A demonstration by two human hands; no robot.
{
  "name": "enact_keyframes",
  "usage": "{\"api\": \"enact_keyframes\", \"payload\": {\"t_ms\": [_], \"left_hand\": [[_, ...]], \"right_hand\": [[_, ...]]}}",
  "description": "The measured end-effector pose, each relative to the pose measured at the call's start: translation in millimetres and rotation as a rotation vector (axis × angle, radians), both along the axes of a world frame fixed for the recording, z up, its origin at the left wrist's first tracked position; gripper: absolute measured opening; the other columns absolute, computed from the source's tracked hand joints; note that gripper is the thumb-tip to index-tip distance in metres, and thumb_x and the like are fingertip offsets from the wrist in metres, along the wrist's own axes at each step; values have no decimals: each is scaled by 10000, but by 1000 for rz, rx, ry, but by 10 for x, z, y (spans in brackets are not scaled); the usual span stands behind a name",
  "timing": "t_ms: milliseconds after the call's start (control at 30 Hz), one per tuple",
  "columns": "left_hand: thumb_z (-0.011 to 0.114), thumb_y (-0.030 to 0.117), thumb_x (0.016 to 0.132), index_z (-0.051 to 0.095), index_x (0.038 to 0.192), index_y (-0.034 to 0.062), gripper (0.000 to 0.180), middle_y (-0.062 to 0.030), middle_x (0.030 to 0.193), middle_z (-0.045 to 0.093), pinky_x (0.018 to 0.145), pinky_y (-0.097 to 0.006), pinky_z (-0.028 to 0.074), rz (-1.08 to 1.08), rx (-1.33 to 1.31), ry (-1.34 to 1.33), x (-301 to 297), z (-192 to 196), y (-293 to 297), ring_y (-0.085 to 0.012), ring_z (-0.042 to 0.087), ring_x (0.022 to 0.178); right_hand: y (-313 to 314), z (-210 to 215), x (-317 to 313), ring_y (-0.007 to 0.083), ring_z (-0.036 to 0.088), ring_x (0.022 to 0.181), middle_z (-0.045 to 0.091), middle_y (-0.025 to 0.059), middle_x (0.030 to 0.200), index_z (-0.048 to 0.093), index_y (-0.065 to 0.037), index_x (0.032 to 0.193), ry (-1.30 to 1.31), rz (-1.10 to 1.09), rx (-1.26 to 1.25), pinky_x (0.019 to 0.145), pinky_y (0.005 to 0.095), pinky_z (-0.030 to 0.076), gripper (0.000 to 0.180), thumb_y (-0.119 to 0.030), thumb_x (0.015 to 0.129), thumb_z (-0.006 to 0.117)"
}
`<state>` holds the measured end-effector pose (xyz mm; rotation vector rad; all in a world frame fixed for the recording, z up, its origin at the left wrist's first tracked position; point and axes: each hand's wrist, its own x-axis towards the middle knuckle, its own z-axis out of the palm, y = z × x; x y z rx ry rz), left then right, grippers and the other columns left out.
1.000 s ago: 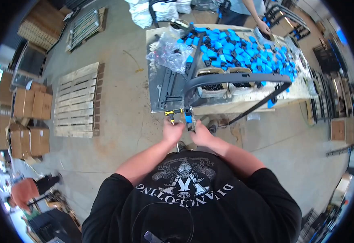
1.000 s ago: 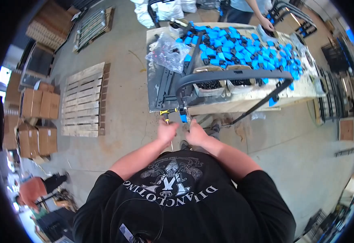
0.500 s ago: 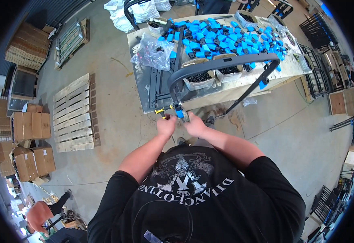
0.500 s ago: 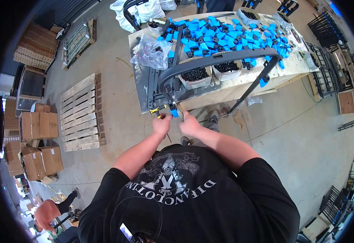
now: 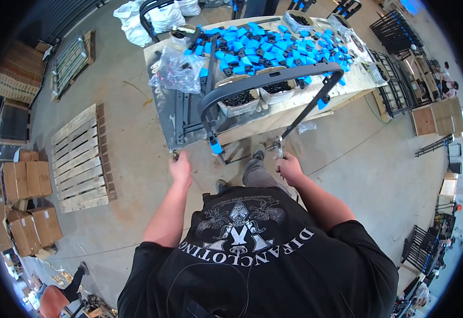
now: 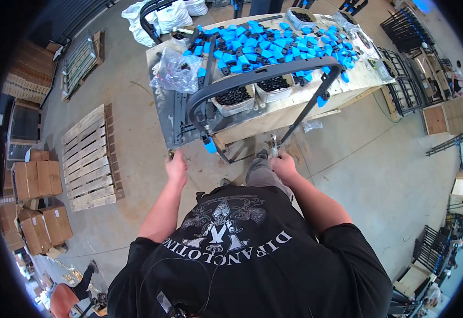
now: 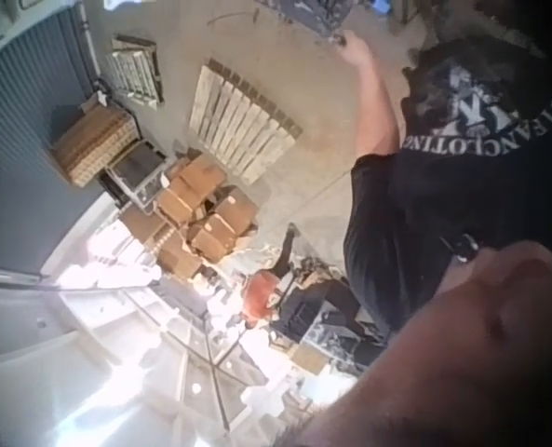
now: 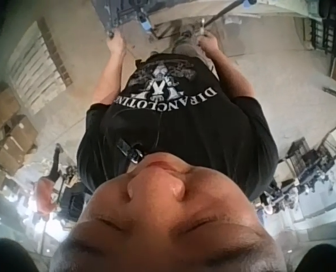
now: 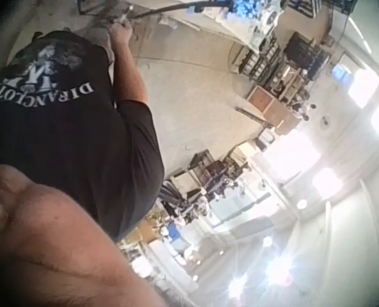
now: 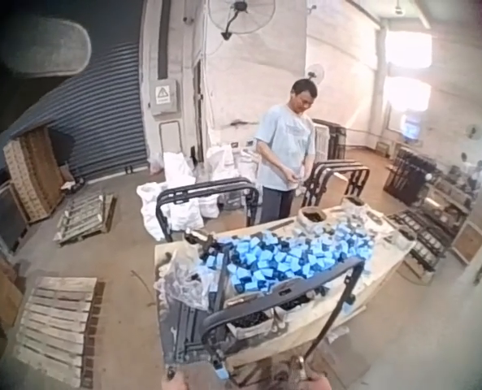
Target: Attaching blue and black plastic components to metal furniture frames using hand tools.
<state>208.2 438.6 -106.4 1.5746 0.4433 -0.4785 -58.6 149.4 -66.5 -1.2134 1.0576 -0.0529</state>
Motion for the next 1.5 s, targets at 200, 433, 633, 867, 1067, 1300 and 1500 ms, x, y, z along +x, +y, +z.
{"api": "enact_keyframes", "payload": {"t_ms": [200,433,633,867,1067,1300,1500], "left_hand": [[625,177,973,601,933,-11,193,-53,794,636,646,-295,472,-528,121,-557,-675,897,-342,-111,600,734],[619,117,944,622,1044,-27,175,-146,805,702,662,-368,529,-975,-36,-590,-1249,1559,-2115,-206,674,692],[689,189,926,641,1038,-9,232,-118,854,699,677,-358,535,-797,92,-683,-1889,1625,-3246,-201,673,733],[515,171,1038,528,1254,-10,281,-103,876,687,703,-331,546,-716,-232,-411,-2161,833,-4602,-164,660,741],[524,155,1029,456,1411,21,410,-82,882,651,578,-310,519,-762,219,-212,-2185,995,-4904,-142,584,613],[522,123,1023,415,1485,51,480,-96,1011,615,553,-312,523,-637,20,46,-2227,966,-5159,-144,579,707],[536,108,1004,507,1375,10,385,-96,989,624,569,-325,542,-631,9,87,-2241,1228,-5289,-160,609,719]], "right_hand": [[-323,507,-167,95,531,671,579,0,793,589,-44,1264,-54,160,-264,600,264,445,441,-268,905,710],[-654,988,374,84,535,730,599,17,876,595,-31,1262,-399,443,267,603,261,440,515,-433,951,677],[-1792,954,-63,81,536,697,632,-12,856,669,-96,1210,-435,144,196,584,265,451,374,-406,1035,552],[-2811,672,-513,168,676,832,711,87,931,629,-21,1268,-649,256,-95,766,335,540,393,-312,1007,588],[-3670,706,-808,377,701,900,692,245,932,558,-4,1246,-80,314,-501,795,438,536,496,-356,914,670],[-4057,302,-458,106,515,729,610,14,821,614,-16,1052,-378,-3,-152,667,318,454,272,-270,966,657],[-4084,96,-217,75,438,648,549,-10,785,580,-77,1037,-279,23,112,580,247,365,249,-315,986,630]]}}
